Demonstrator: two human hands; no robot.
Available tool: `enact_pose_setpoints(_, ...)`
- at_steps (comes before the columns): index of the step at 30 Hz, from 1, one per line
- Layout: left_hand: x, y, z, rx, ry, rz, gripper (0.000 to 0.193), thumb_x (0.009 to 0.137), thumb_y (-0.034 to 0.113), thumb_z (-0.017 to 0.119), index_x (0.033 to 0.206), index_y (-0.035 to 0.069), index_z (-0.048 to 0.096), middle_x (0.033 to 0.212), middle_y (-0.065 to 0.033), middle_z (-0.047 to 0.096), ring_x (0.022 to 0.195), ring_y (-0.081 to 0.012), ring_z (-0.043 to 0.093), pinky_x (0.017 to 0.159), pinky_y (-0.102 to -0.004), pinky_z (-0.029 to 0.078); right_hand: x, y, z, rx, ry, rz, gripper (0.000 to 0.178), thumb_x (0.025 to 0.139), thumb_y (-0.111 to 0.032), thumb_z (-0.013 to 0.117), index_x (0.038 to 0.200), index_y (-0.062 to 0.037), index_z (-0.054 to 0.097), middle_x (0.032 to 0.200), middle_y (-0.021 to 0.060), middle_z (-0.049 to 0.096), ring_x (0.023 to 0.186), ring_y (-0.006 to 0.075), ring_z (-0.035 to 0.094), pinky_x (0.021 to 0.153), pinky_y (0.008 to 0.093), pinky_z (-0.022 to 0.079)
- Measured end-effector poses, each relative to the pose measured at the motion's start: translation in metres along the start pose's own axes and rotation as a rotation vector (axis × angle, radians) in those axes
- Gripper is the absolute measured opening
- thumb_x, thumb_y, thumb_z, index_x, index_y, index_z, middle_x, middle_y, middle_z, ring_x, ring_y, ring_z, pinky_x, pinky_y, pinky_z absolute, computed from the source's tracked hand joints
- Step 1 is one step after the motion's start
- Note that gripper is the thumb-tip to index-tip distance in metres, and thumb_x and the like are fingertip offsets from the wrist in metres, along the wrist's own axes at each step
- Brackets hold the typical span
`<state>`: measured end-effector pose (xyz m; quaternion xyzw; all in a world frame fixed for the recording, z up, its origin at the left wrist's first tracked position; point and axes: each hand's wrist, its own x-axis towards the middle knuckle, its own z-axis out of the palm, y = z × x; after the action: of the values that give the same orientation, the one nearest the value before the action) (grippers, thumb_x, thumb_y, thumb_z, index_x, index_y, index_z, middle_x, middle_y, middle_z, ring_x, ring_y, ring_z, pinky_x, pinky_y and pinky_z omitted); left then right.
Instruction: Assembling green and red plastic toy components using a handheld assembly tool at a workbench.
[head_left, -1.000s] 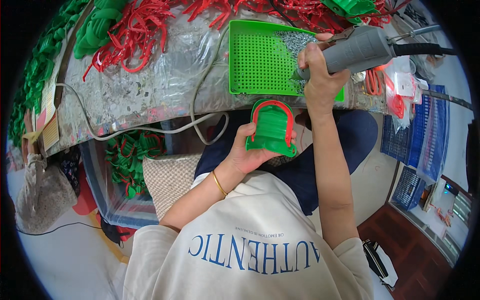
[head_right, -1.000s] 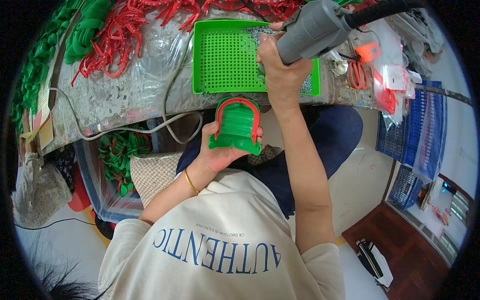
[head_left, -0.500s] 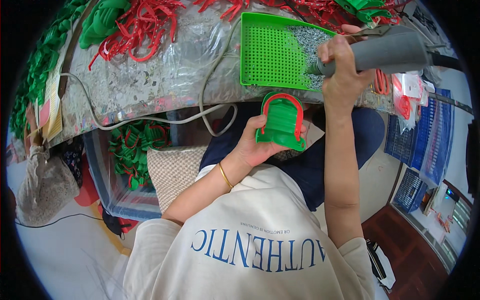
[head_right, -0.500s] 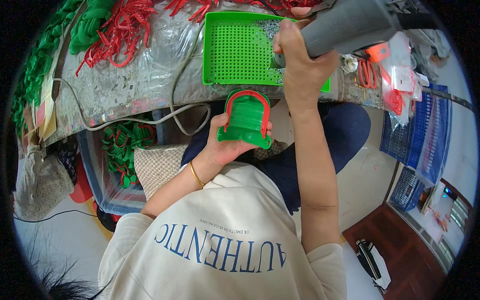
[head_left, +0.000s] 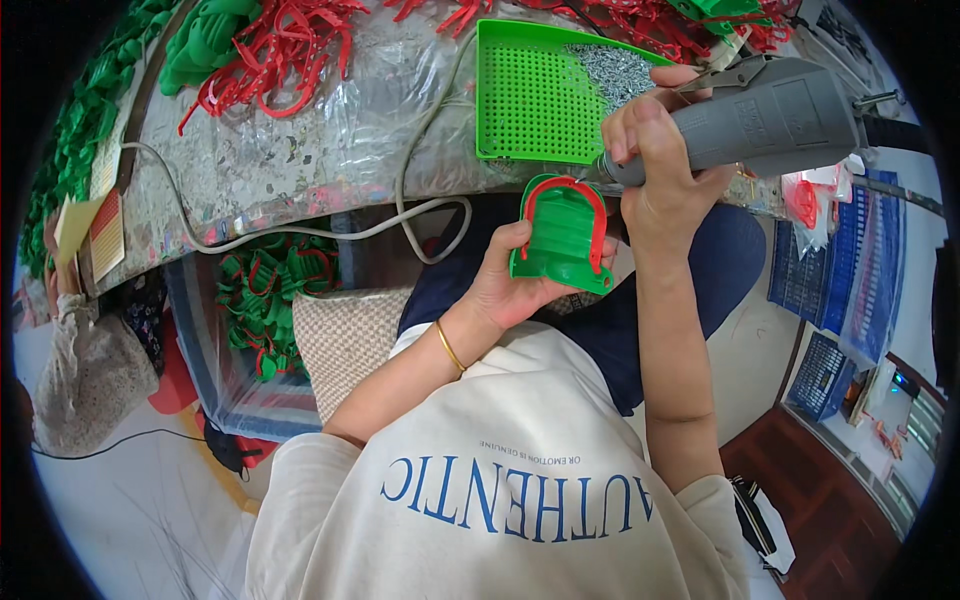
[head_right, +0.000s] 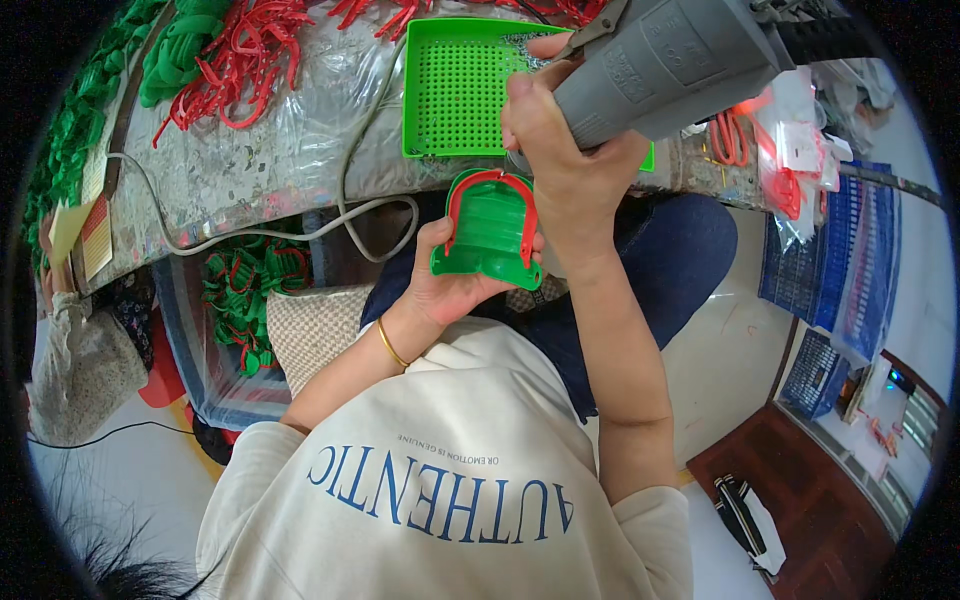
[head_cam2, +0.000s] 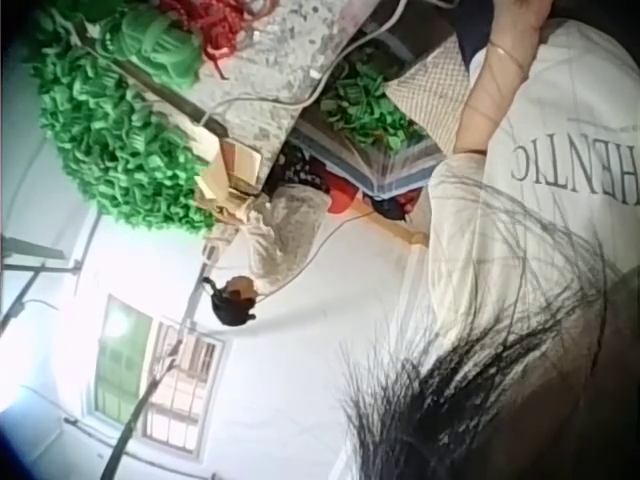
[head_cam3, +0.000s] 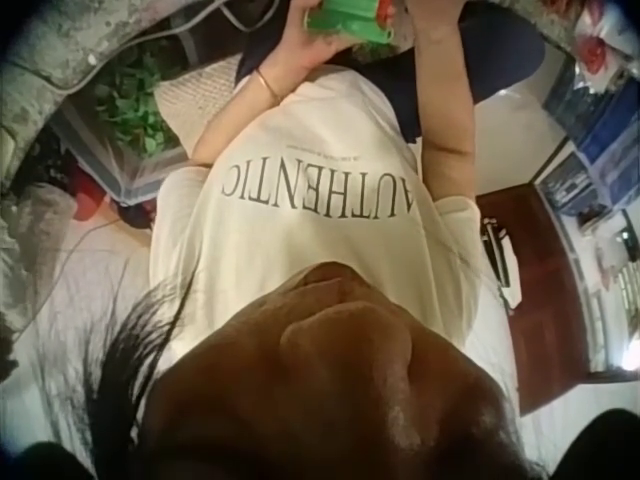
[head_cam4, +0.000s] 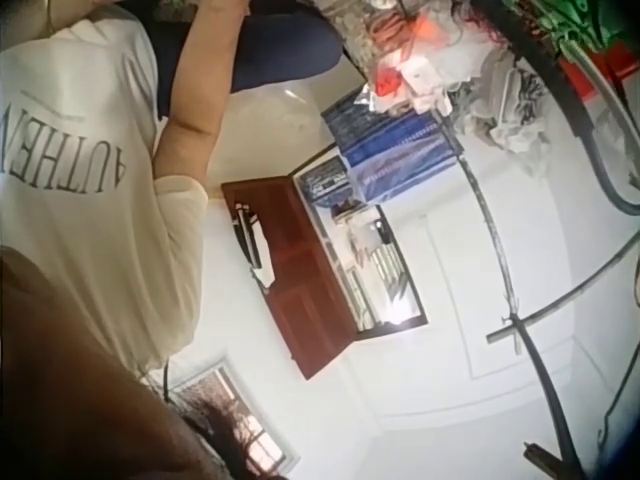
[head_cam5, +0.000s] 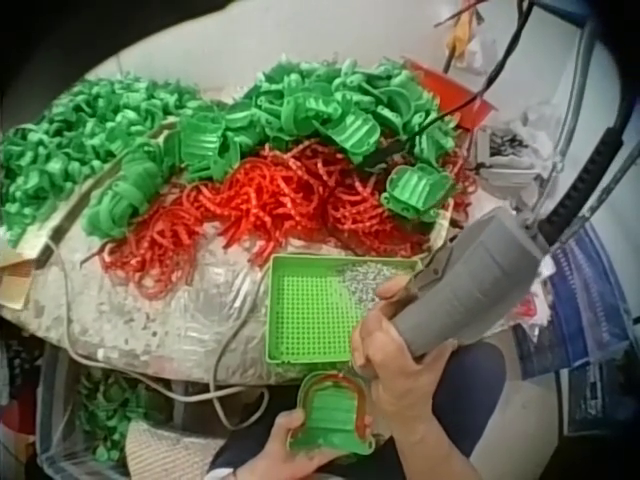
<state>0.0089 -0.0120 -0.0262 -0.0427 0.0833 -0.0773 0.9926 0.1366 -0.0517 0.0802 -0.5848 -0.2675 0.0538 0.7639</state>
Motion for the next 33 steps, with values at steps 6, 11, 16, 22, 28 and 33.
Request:
enact_pose_setpoints(6,-0.001,0.0,0.006,0.006,-0.032,0.007,0.076,0.077,0.043,0.063,0.133,-0.002,0.039,0.125,-0.0248,0.051,0.116,-0.0334,0.053,0.1,-0.0467,0.043,-0.003,0.002,-0.002,0.005,-0.02,0.006,0.024,0.084,-0.002,0.058,0.106,0.0052,0.049,0.065,0.0053,0.046,0.054,0.0122,0.044,0.054,0.0287,0.039)
enact_pose_setpoints(11,-0.003,0.001,0.013,0.056,-0.062,-0.014,0.077,0.077,0.045,0.064,0.132,-0.002,0.04,0.124,-0.024,0.051,0.114,-0.0328,0.054,0.098,-0.0456,0.045,-0.003,-0.006,-0.001,0.012,-0.042,-0.022,0.024,0.085,-0.003,0.056,0.107,0.0045,0.049,0.066,0.0053,0.046,0.053,0.0118,0.043,0.054,0.0287,0.038)
enact_pose_setpoints(16,-0.005,0.004,0.021,0.081,-0.053,-0.029,0.078,0.076,0.047,0.064,0.131,-0.003,0.04,0.122,-0.0238,0.052,0.112,-0.0332,0.055,0.097,-0.045,0.045,-0.002,-0.007,0.001,0.038,-0.041,-0.019,0.027,0.084,-0.004,0.056,0.109,0.0031,0.049,0.064,0.0051,0.046,0.052,0.012,0.043,0.053,0.0297,0.038)
enact_pose_setpoints(22,-0.008,0.007,0.024,0.135,-0.055,-0.021,0.079,0.077,0.049,0.063,0.132,-0.003,0.04,0.12,-0.0228,0.054,0.108,-0.0335,0.057,0.098,-0.045,0.045,0.004,-0.011,0.001,0.191,-0.171,-0.105,0.03,0.084,-0.007,0.056,0.111,0.0023,0.049,0.063,0.0039,0.044,0.052,0.0127,0.043,0.053,0.0302,0.037)
enact_pose_setpoints(28,-0.013,0.006,0.027,0.168,0.033,-0.002,0.081,0.076,0.047,0.064,0.133,-0.003,0.039,0.123,-0.0192,0.052,0.109,-0.0319,0.056,0.097,-0.0445,0.045,0.025,-0.017,-0.015,0.241,-0.144,-0.084,0.032,0.085,-0.007,0.056,0.114,0.0028,0.048,0.066,0.0045,0.044,0.055,0.0138,0.044,0.053,0.0301,0.035)
enact_pose_setpoints(33,-0.008,0.005,0.022,0.062,-0.036,-0.007,0.081,0.075,0.044,0.065,0.135,-0.002,0.036,0.128,-0.0205,0.047,0.111,-0.0328,0.054,0.098,-0.0452,0.045,0.022,0.027,-0.02,0.093,0.015,-0.102,0.027,0.084,-0.001,0.058,0.109,0.0044,0.051,0.07,0.0049,0.049,0.057,0.0125,0.045,0.054,0.0299,0.038)
